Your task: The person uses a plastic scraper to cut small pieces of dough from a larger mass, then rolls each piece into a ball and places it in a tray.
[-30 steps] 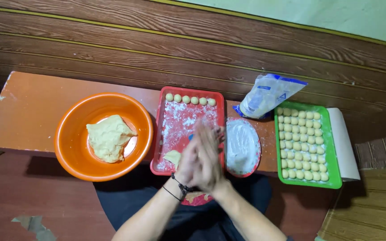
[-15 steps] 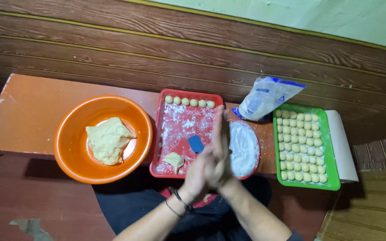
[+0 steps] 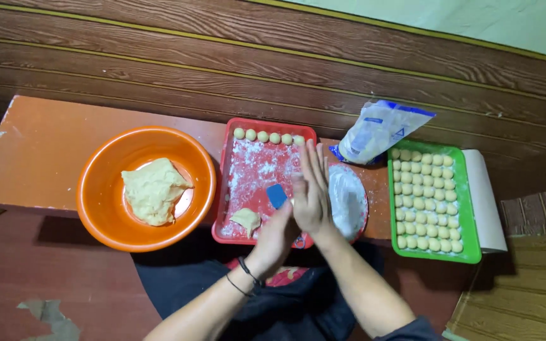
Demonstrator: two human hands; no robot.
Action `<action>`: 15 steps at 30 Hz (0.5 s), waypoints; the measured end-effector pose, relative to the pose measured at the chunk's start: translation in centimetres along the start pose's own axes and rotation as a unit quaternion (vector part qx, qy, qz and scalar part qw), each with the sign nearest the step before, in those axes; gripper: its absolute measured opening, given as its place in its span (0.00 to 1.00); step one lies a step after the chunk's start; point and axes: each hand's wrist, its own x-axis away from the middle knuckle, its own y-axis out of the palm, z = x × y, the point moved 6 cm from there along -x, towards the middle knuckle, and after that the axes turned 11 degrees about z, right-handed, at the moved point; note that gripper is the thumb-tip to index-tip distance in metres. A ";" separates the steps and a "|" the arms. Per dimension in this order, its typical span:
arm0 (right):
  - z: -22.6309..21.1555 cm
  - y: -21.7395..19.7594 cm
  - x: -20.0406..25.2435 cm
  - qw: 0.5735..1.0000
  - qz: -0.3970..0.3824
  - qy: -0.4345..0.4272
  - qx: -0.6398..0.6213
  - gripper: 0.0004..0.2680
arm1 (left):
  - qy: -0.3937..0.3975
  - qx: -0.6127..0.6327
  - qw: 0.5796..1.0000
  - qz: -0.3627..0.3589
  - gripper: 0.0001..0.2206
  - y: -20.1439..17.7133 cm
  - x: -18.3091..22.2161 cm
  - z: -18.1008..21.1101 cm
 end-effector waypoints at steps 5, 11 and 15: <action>-5.3 1.4 1.9 0.996 -0.080 -0.044 -0.013 0.34 | 0.083 -0.206 0.973 0.068 0.20 5.3 1.0 6.1; -4.9 -1.7 -0.8 0.999 0.050 0.008 -0.012 0.26 | 0.147 -0.395 0.905 0.058 0.19 0.6 -1.1 2.5; -5.8 0.6 0.7 0.995 -0.050 -0.082 0.002 0.27 | 0.075 -0.262 0.959 0.078 0.20 2.1 1.2 1.9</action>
